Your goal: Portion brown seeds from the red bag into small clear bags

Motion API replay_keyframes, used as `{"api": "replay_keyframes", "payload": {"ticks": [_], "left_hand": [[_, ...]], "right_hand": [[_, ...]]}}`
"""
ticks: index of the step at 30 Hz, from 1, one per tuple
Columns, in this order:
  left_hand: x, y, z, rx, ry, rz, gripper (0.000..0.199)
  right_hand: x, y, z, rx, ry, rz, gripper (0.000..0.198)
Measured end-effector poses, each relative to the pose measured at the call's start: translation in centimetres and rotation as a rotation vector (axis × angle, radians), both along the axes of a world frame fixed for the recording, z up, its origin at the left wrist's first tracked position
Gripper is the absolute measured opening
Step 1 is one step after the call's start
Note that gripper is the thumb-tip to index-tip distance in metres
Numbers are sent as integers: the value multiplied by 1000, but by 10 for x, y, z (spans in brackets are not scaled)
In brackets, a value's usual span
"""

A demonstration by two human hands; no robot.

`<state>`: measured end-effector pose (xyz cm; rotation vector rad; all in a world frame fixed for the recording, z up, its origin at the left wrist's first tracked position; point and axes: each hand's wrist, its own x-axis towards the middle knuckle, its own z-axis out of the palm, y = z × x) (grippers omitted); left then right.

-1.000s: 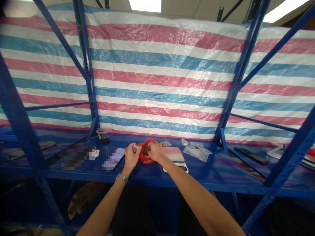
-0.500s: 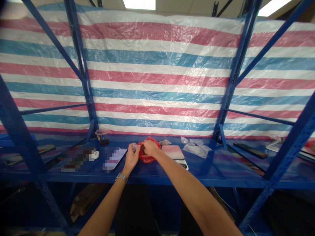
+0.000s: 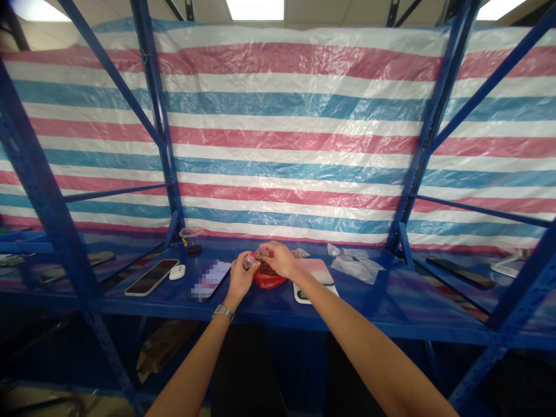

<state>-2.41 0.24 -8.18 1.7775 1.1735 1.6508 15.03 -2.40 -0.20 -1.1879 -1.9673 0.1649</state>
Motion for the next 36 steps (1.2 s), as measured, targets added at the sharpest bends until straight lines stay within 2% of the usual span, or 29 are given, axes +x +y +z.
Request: {"api": "replay_keyframes", "payload": {"ticks": [5,8,12,17,20,28,33,36], "left_hand": [[2,-3,2,-39,92,33,41],[2,-2,1,-72,103,58,44],[3,-3,3,-103,102,62,45],[3,-7,6,-127,89,56,44],[3,-9,7,-132,89,47,43],[3,-9,7,-94,87,30,43],[3,-9,7,-88,76,52,42],[3,-9,8,-96,77,61,42]], "right_hand": [[-13,-11,16,133,-366,55,35],[-17,-14,21,201,-480,91,39],[-16,-14,23,188,-430,76,36],[-10,-9,14,94,-181,-14,38],[-9,-10,10,59,-112,-30,39],[-18,-23,24,229,-490,48,42],[-21,-21,21,250,-481,56,45],[-18,-19,17,200,-435,-32,41]]}}
